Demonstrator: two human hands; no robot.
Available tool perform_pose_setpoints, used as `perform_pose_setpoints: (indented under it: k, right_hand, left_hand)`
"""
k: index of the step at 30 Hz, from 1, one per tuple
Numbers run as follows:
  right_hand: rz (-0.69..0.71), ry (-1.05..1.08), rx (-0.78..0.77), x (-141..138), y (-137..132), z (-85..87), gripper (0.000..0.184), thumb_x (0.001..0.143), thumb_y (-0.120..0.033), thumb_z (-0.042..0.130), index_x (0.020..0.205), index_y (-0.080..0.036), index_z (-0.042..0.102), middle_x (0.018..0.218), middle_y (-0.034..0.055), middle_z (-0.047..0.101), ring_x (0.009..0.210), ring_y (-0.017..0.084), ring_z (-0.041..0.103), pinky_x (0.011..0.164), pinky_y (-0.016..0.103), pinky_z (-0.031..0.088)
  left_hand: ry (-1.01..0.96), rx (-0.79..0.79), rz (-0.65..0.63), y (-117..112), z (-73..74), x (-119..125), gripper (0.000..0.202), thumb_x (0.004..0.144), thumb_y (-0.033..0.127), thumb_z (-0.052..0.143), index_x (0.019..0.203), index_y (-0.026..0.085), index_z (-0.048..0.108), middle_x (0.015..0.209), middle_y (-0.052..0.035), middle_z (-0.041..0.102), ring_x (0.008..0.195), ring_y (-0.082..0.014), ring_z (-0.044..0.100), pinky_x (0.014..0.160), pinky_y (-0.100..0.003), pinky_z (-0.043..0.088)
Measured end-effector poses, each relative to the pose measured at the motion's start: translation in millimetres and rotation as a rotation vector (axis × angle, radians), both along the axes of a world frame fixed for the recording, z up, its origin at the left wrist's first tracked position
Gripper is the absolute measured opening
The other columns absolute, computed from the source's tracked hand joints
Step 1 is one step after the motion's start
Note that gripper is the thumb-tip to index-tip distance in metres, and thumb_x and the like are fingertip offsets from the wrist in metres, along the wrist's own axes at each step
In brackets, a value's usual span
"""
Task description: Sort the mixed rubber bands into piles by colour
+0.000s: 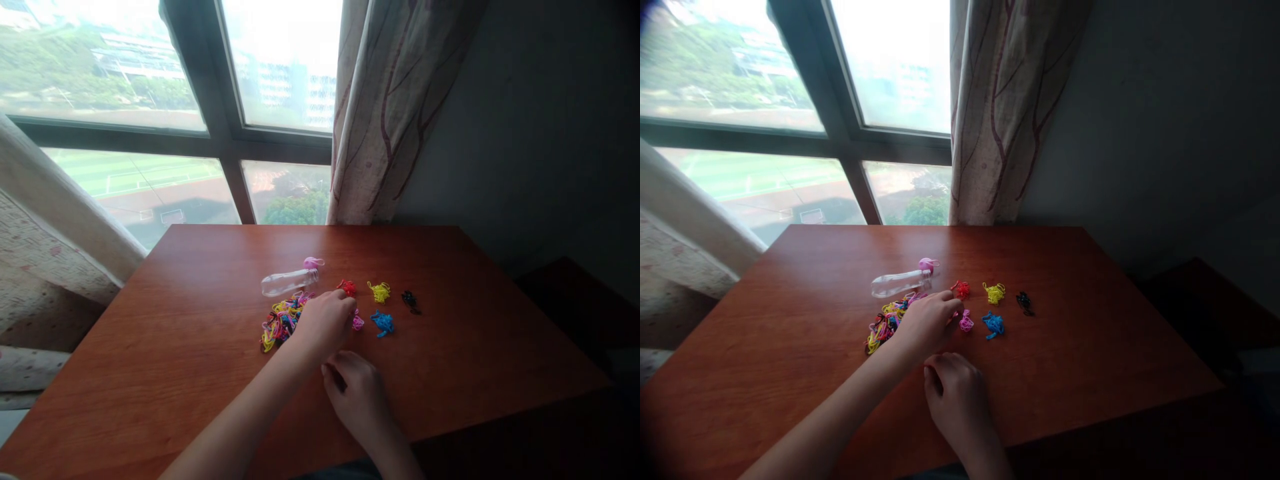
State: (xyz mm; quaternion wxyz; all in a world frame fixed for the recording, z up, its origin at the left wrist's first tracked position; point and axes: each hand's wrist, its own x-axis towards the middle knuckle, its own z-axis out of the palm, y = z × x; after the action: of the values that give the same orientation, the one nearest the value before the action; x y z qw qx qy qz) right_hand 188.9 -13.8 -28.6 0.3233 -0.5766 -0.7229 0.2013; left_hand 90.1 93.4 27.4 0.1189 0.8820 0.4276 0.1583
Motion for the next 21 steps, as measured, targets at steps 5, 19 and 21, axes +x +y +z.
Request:
perform_pose_setpoints:
  k: [5,19,21]
  right_hand:
    - [0.012,0.006,0.004,0,0,-0.9,0.017,0.089,-0.012,0.050,0.083,-0.022,0.063,0.078,0.0012,0.065,0.075,0.018,0.061,0.069,0.026,0.039]
    - [0.007,-0.040,-0.004,-1,1,3.8,0.016,0.089,-0.013,0.053,0.089,-0.023,0.065,0.079,-0.0001,0.068,0.073,0.016,0.062,0.069,0.025,0.041]
    - [-0.002,-0.047,-0.004,-2,3,3.1,0.016,0.089,-0.013,0.053,0.090,-0.024,0.066,0.079,-0.0001,0.068,0.073,0.016,0.063,0.069,0.025,0.042]
  left_hand:
    - [-0.060,-0.039,0.008,-5,0.0,-12,0.015,0.087,0.019,0.056,0.082,0.021,0.070,0.084,-0.0048,0.066,0.072,-0.0174,0.064,0.062,-0.026,0.046]
    - [-0.467,-0.052,0.261,-78,-31.5,-120,0.013,0.091,0.025,0.056,0.089,0.021,0.068,0.080,0.0000,0.072,0.069,-0.0125,0.066,0.063,-0.019,0.051]
    - [-0.403,-0.035,0.237,-86,-37.8,-126,0.014,0.092,0.025,0.054,0.093,0.022,0.067,0.080,-0.0002,0.072,0.068,-0.0129,0.067,0.063,-0.020,0.051]
